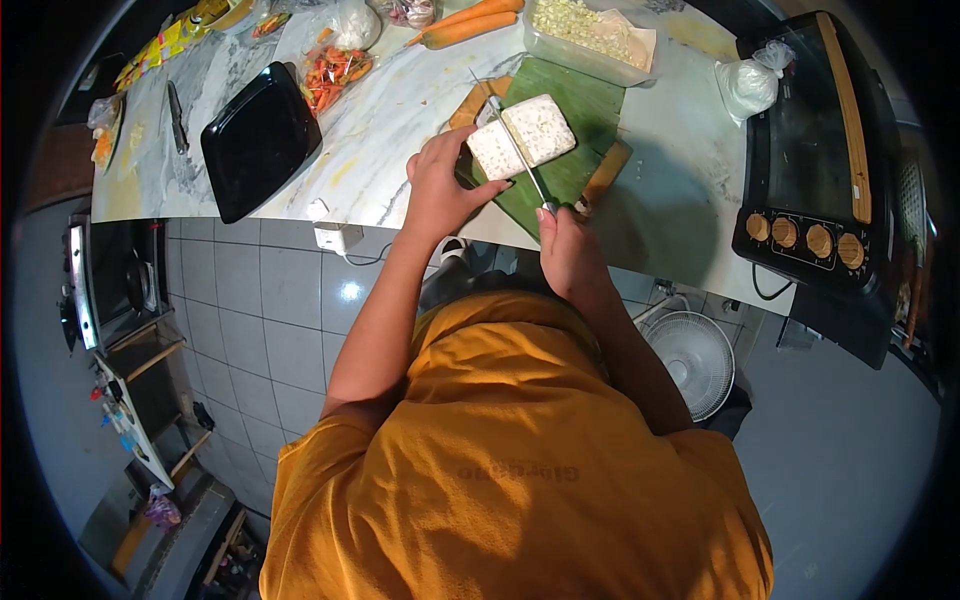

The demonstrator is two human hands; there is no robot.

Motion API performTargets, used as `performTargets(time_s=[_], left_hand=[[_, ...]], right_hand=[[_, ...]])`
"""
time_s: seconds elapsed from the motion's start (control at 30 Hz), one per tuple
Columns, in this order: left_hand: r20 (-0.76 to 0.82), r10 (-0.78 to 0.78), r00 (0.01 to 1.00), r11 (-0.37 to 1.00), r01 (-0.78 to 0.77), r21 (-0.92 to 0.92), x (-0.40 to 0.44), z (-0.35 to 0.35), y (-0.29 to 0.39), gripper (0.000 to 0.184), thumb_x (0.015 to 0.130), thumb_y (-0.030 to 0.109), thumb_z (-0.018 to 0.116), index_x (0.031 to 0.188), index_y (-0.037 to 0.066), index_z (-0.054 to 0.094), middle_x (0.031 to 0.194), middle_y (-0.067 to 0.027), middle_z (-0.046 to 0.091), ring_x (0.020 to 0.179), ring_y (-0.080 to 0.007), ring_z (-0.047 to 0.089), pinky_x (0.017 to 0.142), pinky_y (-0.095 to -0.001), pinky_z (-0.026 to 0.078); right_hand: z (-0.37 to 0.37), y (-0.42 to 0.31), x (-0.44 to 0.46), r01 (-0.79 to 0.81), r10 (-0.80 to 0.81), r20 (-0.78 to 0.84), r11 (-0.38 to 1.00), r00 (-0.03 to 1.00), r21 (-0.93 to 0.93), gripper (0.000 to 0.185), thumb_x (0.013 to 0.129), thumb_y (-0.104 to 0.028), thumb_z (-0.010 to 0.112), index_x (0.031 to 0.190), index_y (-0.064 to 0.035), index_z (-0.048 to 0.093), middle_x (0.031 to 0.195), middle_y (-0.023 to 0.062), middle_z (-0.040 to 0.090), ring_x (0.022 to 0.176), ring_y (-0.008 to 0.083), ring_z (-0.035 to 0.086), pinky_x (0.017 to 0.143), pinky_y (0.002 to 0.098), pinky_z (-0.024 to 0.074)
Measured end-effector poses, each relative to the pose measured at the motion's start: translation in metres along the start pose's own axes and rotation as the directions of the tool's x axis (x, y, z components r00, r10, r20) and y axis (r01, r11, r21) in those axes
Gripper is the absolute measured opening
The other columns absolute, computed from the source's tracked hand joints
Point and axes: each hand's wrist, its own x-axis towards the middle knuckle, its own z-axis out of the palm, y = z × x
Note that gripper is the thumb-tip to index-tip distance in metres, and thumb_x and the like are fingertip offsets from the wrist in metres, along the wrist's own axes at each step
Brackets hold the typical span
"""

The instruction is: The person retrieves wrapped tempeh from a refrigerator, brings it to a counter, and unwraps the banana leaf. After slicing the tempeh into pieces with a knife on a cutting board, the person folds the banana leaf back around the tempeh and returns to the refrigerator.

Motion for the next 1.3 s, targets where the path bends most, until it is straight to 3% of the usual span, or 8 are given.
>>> performTargets(time_s=[0.13, 0.37, 0.43, 1.3], left_hand=[[0.024, -0.023, 0.999, 0.999, 0.024, -0.048, 0.000, 0.001, -0.003, 0.079, 0.063, 0.030, 0.092, 0.131, 0.011, 0.057, 0.121, -0.0090, 0.063, 0.118, -0.0290, 0.057, 0.100, -0.0431, 0.036], [0.021, -0.015, 1.000, 0.999, 0.016, -0.036, 0.000, 0.000, -0.002, 0.078, 0.062, 0.029, 0.093, 0.130, 0.011, 0.058, 0.120, -0.0084, 0.064, 0.117, -0.0285, 0.057, 0.099, -0.0425, 0.037], [0.000, 0.014, 1.000, 1.000, -0.014, -0.023, 0.001, -0.001, 0.000, 0.077, 0.064, 0.030, 0.092, 0.130, 0.008, 0.058, 0.117, -0.0128, 0.066, 0.111, -0.0316, 0.062, 0.099, -0.0431, 0.043], [-0.033, 0.060, 0.998, 0.997, -0.061, -0.040, 0.005, 0.000, -0.003, 0.074, 0.062, 0.027, 0.094, 0.124, 0.004, 0.061, 0.112, -0.0162, 0.068, 0.104, -0.0349, 0.065, 0.093, -0.0430, 0.051]], right_hand=[[0.003, 0.004, 0.001, -0.013, 0.013, 0.017, 1.000, 1.000, 0.003, 0.033, 0.104, -0.028, 0.053, 0.089, 0.0007, 0.059, 0.074, 0.0291, 0.064, 0.072, 0.0506, 0.063, 0.063, 0.0571, 0.0493], [0.001, 0.003, 0.003, -0.072, 0.072, 0.081, 0.997, 0.994, -0.001, 0.034, 0.104, -0.029, 0.051, 0.089, 0.0012, 0.057, 0.075, 0.0305, 0.064, 0.073, 0.0509, 0.063, 0.065, 0.0578, 0.0491], [0.002, 0.006, 0.004, -0.051, 0.051, 0.081, 0.999, 0.995, -0.013, 0.035, 0.104, -0.030, 0.051, 0.089, 0.0019, 0.057, 0.075, 0.0307, 0.064, 0.073, 0.0511, 0.063, 0.065, 0.0580, 0.0490], [0.011, 0.014, 0.010, -0.075, 0.084, 0.107, 0.994, 0.991, -0.081, 0.038, 0.105, -0.031, 0.050, 0.087, 0.0022, 0.057, 0.074, 0.0306, 0.063, 0.074, 0.0515, 0.062, 0.063, 0.0574, 0.0483]])
